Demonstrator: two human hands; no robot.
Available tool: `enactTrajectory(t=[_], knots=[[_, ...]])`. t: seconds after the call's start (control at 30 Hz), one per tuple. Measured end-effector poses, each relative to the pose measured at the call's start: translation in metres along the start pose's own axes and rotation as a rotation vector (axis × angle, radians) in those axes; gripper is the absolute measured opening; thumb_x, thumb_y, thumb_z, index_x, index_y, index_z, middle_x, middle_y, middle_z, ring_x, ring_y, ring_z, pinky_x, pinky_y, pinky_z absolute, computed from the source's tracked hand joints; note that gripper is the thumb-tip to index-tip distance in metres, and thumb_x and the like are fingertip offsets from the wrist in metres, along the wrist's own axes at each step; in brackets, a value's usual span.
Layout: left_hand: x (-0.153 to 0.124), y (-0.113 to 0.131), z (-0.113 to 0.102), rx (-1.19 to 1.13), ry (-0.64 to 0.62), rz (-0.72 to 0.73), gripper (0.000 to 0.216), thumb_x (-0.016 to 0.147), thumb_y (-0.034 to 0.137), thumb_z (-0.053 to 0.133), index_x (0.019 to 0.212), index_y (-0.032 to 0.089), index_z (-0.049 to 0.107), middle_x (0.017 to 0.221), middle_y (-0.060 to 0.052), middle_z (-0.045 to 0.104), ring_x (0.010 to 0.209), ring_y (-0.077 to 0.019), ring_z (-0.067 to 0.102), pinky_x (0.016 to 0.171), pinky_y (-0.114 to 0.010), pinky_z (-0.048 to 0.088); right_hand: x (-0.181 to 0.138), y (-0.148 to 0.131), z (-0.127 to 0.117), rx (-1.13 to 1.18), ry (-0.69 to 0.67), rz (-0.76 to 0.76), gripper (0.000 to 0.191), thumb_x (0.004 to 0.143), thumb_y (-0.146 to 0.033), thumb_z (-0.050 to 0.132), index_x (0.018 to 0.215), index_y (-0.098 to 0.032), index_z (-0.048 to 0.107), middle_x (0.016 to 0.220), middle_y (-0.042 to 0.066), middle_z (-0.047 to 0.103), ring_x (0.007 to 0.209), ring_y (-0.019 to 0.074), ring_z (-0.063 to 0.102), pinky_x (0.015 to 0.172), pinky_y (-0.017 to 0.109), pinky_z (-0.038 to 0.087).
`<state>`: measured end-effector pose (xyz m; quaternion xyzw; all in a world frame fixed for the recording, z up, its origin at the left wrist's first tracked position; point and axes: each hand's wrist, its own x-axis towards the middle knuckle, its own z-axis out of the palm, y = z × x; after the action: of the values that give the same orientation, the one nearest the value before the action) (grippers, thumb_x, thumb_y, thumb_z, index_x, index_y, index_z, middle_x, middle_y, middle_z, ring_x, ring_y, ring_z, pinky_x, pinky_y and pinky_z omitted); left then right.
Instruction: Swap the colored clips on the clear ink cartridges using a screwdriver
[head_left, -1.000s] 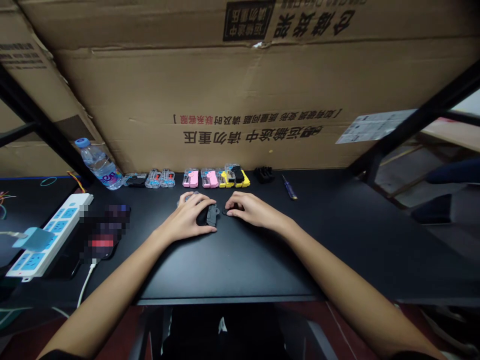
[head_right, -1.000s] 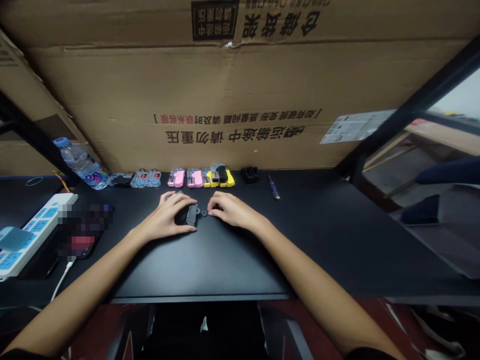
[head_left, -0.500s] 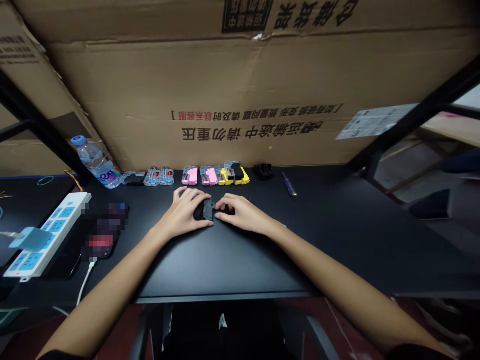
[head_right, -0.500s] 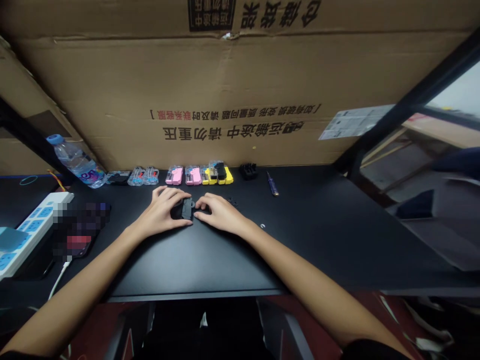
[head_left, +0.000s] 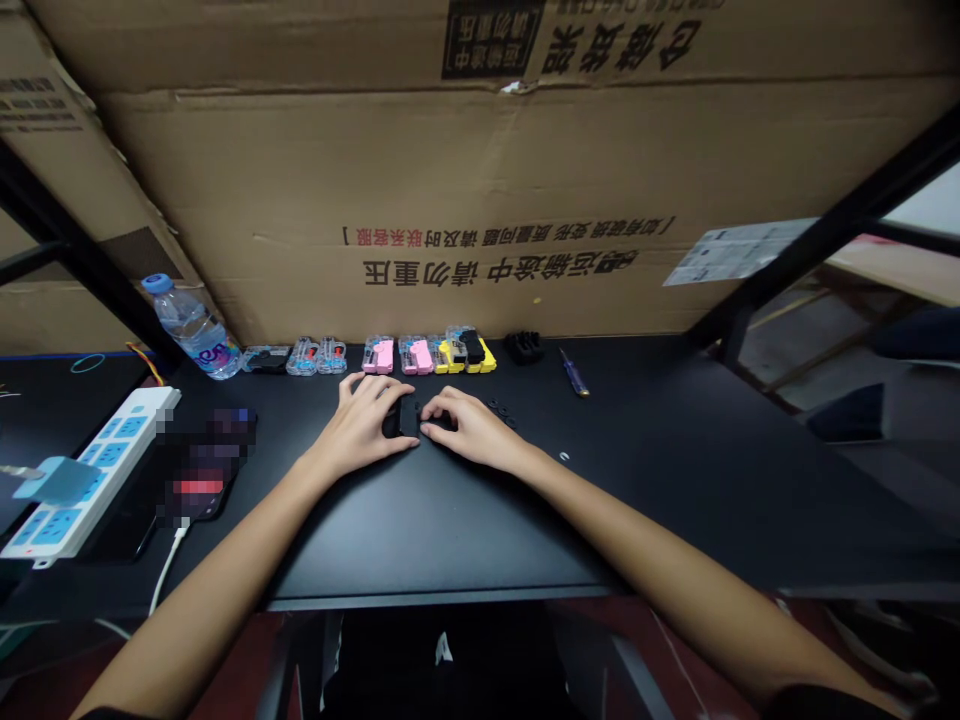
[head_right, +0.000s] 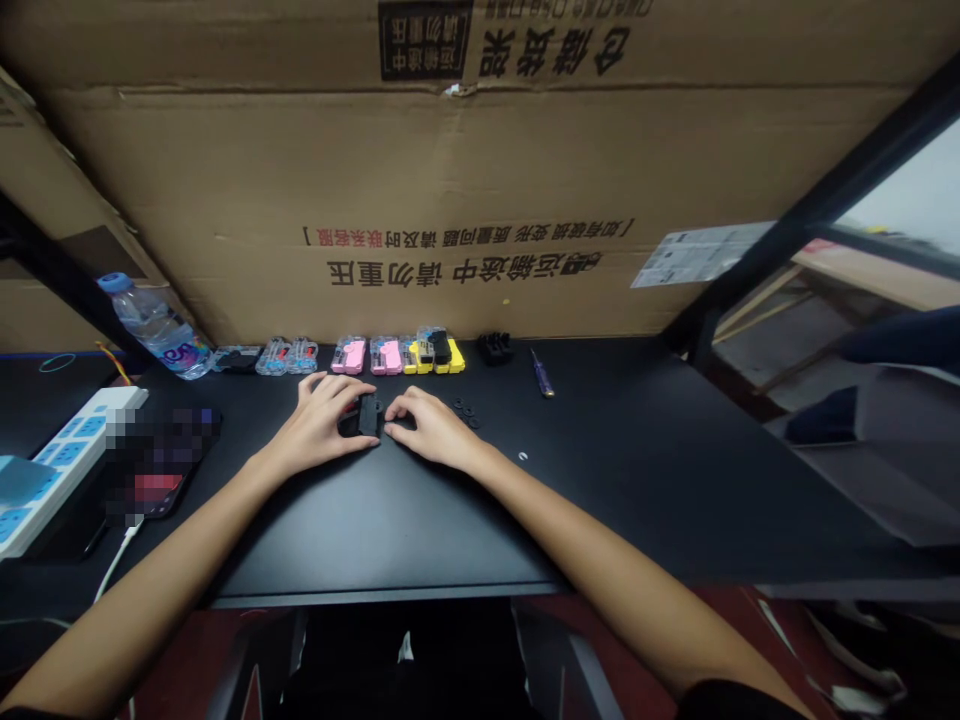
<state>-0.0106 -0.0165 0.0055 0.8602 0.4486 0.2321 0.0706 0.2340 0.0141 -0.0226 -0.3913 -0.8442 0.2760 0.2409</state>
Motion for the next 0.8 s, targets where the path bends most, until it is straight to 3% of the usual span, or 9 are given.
enactTrajectory(t=[0.2, 0.37, 0.6, 0.8], knots=[[0.0, -0.001, 0.003, -0.009, -0.002, 0.001, 0.065, 0.084, 0.048, 0.088, 0.138, 0.027, 0.059, 0.134, -0.009, 0.069, 0.132, -0.0314, 0.06, 0.125, -0.056, 0.021, 0.0, 0.0, -0.012, 0.28, -0.086, 0.032, 0.012, 0.093, -0.031, 0.072, 0.094, -0.02, 0.068, 0.083, 0.001, 0.067, 0.072, 0.0169, 0.058, 0.072, 0.031, 0.049], [0.0, 0.003, 0.006, -0.045, -0.018, 0.027, 0.067, 0.084, 0.049, 0.087, 0.14, 0.027, 0.058, 0.137, -0.01, 0.067, 0.134, -0.0316, 0.059, 0.126, -0.056, 0.02, 0.003, -0.005, -0.007, 0.556, 0.049, 0.097, 0.031, 0.086, -0.045, 0.08, 0.1, -0.019, 0.07, 0.082, 0.0, 0.066, 0.076, 0.0173, 0.06, 0.076, 0.034, 0.052], [0.0, 0.008, 0.004, -0.069, -0.033, 0.079, 0.07, 0.084, 0.046, 0.089, 0.144, 0.028, 0.058, 0.145, -0.01, 0.066, 0.137, -0.0315, 0.058, 0.125, -0.054, 0.022, 0.005, 0.003, -0.003, 0.665, 0.074, 0.159, 0.042, 0.078, -0.052, 0.089, 0.096, -0.02, 0.069, 0.083, 0.0, 0.068, 0.076, 0.0168, 0.063, 0.08, 0.036, 0.056], [-0.001, 0.006, 0.004, -0.052, -0.029, 0.09, 0.073, 0.085, 0.046, 0.088, 0.15, 0.03, 0.057, 0.147, -0.009, 0.066, 0.137, -0.032, 0.058, 0.125, -0.054, 0.023, 0.004, 0.002, -0.006, 0.676, -0.014, 0.207, 0.042, 0.077, -0.055, 0.088, 0.091, -0.018, 0.072, 0.077, 0.0, 0.068, 0.072, 0.0158, 0.062, 0.076, 0.034, 0.053]])
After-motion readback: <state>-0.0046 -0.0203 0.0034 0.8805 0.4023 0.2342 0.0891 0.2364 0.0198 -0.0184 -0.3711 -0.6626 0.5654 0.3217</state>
